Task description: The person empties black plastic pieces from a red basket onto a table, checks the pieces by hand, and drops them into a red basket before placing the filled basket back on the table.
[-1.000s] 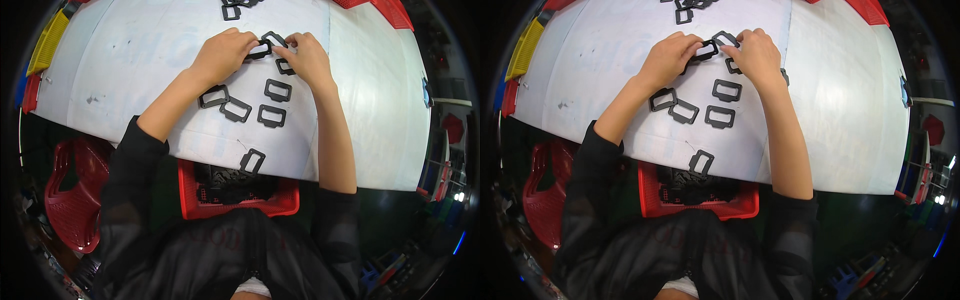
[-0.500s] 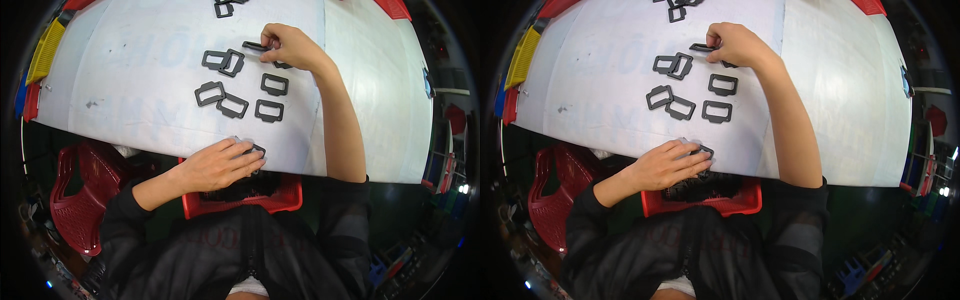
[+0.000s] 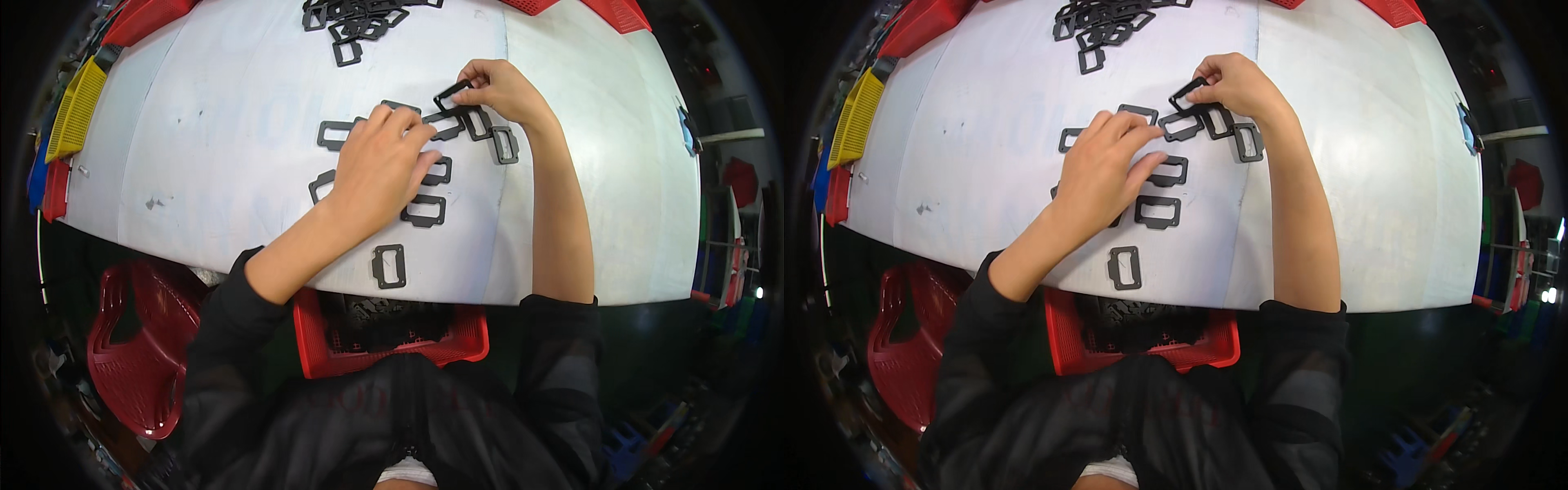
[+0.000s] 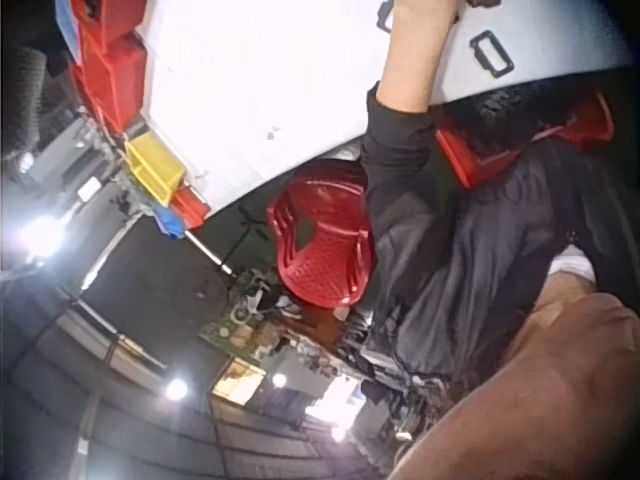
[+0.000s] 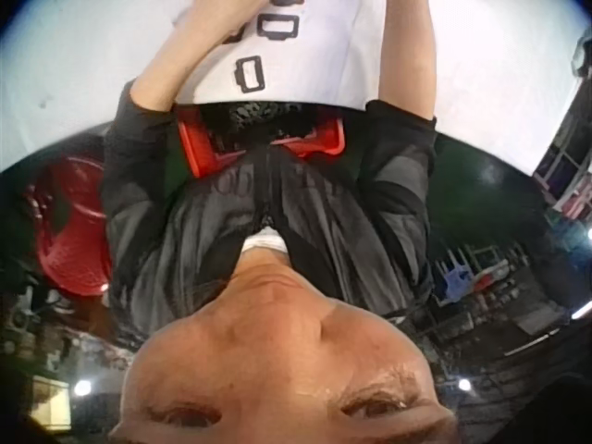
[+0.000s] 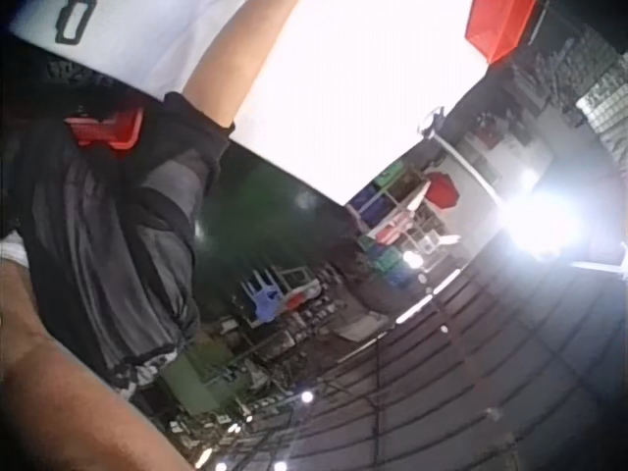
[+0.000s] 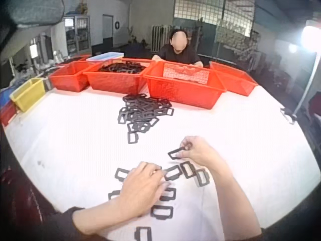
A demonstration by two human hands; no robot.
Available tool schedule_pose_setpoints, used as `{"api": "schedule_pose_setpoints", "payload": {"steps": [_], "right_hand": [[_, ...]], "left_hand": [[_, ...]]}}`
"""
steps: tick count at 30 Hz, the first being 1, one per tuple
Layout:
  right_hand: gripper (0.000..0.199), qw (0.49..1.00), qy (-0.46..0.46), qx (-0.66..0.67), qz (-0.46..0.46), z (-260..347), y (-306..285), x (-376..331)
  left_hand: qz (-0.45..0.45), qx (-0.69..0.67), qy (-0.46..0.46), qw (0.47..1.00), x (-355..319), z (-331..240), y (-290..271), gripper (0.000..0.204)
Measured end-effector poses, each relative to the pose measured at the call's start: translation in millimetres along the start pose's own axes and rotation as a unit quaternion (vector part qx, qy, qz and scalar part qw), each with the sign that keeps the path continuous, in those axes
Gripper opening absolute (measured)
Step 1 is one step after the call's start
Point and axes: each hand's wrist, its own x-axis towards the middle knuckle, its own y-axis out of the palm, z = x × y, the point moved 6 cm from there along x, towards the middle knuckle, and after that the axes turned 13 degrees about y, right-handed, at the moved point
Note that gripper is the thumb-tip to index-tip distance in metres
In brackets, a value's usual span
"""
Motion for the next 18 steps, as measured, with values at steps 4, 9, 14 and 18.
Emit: {"api": "schedule_pose_setpoints", "payload": {"steps": [4, 9, 14, 18], "right_hand": [[0.028, 0.957, -0.139, -0.06, -0.246, -3, -14, -3], [0.04, 0.969, -0.05, -0.111, -0.216, -14, -6, -34], [0.053, 0.979, 0.104, -0.131, -0.116, -29, 6, -41], [0.052, 0.983, 0.124, -0.119, -0.067, -32, 6, -34]], "left_hand": [[0.104, 0.079, -0.072, 0.989, 24, 27, 42, 0.032], [0.131, -0.004, -0.128, 0.983, 27, 37, 51, 0.032], [0.14, -0.002, -0.064, 0.988, 22, 20, 57, 0.025], [0.142, 0.062, 0.017, 0.988, 13, 3, 52, 0.026]]}}
